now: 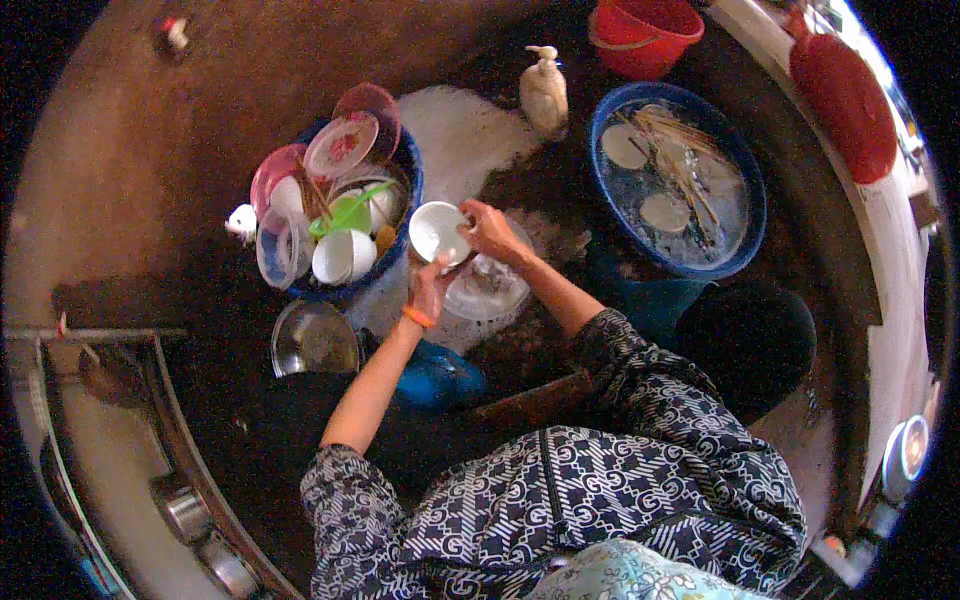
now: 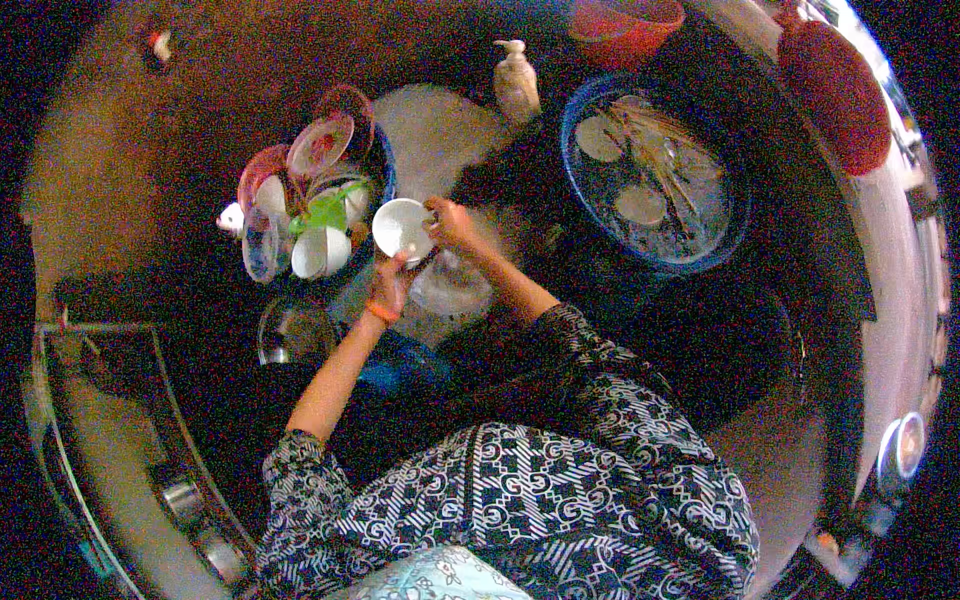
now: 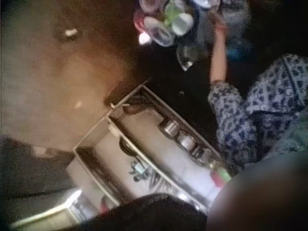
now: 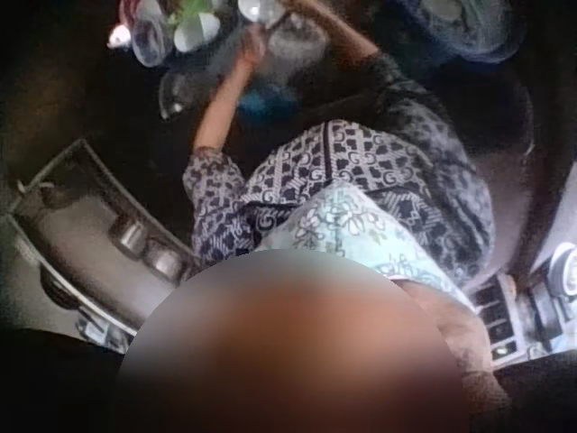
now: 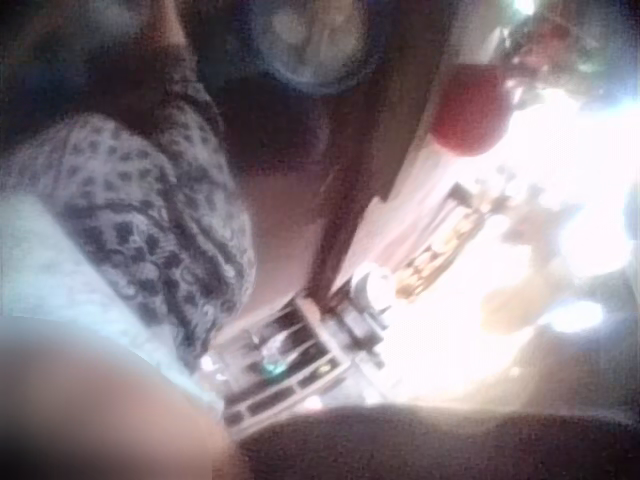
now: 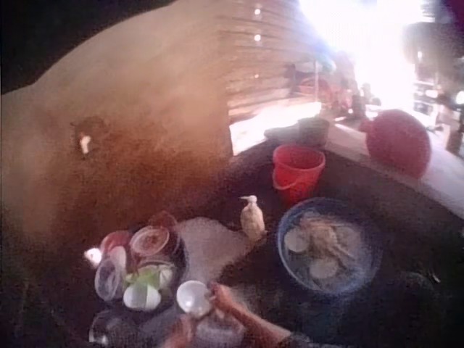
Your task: The person washes various dishes and utensils by hand using a cloth and soapy water in a basin. They scrub plates, bowls, cups, and chopsticks, then place the cleaned items into a separate basin.
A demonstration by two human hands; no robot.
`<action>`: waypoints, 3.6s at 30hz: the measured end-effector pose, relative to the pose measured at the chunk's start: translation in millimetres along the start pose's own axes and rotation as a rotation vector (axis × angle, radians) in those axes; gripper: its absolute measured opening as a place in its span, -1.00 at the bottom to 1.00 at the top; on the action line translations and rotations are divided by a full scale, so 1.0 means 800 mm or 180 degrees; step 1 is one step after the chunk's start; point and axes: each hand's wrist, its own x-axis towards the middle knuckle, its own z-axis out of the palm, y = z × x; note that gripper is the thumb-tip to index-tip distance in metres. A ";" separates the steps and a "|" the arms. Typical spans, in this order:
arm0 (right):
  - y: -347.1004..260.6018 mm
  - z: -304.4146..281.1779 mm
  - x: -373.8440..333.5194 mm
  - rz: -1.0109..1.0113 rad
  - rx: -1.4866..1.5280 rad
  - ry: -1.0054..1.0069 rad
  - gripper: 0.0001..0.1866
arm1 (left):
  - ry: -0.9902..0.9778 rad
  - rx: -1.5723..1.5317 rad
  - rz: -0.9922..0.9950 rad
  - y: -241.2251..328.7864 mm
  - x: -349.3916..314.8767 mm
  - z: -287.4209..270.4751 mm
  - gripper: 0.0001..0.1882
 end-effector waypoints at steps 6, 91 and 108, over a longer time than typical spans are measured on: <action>0.041 0.006 0.005 0.0283 0.1287 -0.0893 -0.63 | 0.1967 0.0426 0.0091 -0.004 0.036 -0.040 -0.64; -0.068 0.020 -0.023 -0.1347 -0.1001 0.0243 -0.33 | 0.1124 0.1249 0.0391 0.018 0.074 -0.016 -0.35; -0.045 0.000 -0.013 -0.1110 -0.1565 -0.0109 -0.61 | 0.1779 0.2805 0.0252 -0.022 0.083 -0.057 -0.20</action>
